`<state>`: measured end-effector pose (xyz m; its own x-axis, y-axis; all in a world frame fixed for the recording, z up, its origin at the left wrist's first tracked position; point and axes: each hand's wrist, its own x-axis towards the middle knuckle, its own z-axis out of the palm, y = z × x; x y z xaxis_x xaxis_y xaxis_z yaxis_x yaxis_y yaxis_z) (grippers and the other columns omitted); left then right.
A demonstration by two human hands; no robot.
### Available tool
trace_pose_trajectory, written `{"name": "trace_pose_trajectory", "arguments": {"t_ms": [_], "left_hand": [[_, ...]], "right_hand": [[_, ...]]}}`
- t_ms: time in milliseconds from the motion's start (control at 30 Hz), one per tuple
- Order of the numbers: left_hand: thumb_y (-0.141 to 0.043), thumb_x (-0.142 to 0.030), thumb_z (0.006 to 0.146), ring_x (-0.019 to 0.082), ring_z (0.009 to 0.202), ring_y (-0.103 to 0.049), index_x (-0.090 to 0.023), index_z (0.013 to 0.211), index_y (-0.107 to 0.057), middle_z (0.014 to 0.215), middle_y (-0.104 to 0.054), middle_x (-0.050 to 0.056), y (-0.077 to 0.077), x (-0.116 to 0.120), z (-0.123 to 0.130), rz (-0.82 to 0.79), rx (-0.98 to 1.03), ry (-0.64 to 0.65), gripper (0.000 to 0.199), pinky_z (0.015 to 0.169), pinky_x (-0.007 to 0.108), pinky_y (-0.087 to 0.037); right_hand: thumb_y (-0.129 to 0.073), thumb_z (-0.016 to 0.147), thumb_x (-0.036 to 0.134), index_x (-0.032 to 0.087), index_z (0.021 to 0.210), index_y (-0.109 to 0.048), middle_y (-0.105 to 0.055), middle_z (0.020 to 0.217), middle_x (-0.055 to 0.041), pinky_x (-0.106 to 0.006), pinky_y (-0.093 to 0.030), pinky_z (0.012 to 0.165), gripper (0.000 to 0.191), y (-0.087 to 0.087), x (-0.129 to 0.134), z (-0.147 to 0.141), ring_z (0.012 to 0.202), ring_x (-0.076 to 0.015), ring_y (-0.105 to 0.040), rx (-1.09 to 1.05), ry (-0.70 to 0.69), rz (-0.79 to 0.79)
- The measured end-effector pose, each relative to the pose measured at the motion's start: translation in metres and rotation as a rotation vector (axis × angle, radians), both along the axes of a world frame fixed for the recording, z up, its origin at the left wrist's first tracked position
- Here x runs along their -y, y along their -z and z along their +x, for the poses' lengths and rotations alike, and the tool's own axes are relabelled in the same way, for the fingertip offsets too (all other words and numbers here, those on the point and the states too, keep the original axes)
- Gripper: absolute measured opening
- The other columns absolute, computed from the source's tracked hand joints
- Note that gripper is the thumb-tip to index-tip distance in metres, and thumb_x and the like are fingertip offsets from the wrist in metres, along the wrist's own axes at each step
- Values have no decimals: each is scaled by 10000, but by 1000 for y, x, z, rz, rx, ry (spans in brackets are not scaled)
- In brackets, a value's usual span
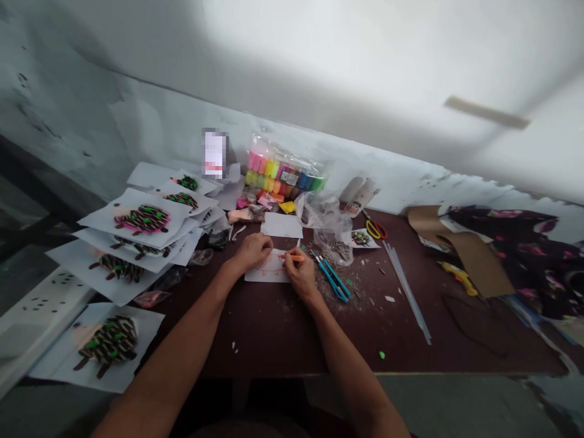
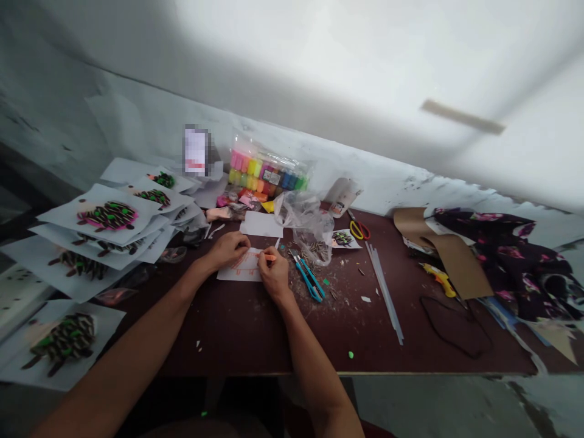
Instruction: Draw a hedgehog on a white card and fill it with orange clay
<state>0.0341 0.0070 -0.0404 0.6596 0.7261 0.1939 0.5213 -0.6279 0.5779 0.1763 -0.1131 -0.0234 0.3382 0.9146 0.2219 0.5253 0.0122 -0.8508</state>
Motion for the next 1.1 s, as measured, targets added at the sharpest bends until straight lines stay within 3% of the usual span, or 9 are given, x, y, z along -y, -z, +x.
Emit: {"name": "trace_pose_trajectory", "arguments": {"t_ms": [267, 533, 1100], "left_hand": [[-540, -100, 759, 181, 828, -608, -174, 780, -706, 847, -697, 50, 1, -1, 0, 11, -20, -5, 183, 778, 279, -471], [-551, -85, 760, 187, 830, -617, -167, 778, -710, 848, -698, 56, -1, 1, 1, 10, -29, -15, 180, 781, 281, -466], [-545, -87, 753, 182, 822, -610, -166, 780, -709, 844, -694, 55, -2, 1, 1, -3, -25, -13, 184, 773, 278, -461]], "right_hand": [[-494, 852, 380, 212, 692, -536, -530, 571, 45, -224, -325, 520, 236, 2, 0, 1, 510, -104, -452, -7, 6, 1], [-494, 855, 373, 205, 696, -570, -583, 598, 23, -224, -383, 544, 244, 0, 0, 3, 542, -116, -515, -94, 55, 35], [-493, 871, 403, 208, 732, -589, -604, 619, 16, -237, -390, 570, 259, 4, 1, 5, 576, -135, -563, -17, 49, 31]]}}
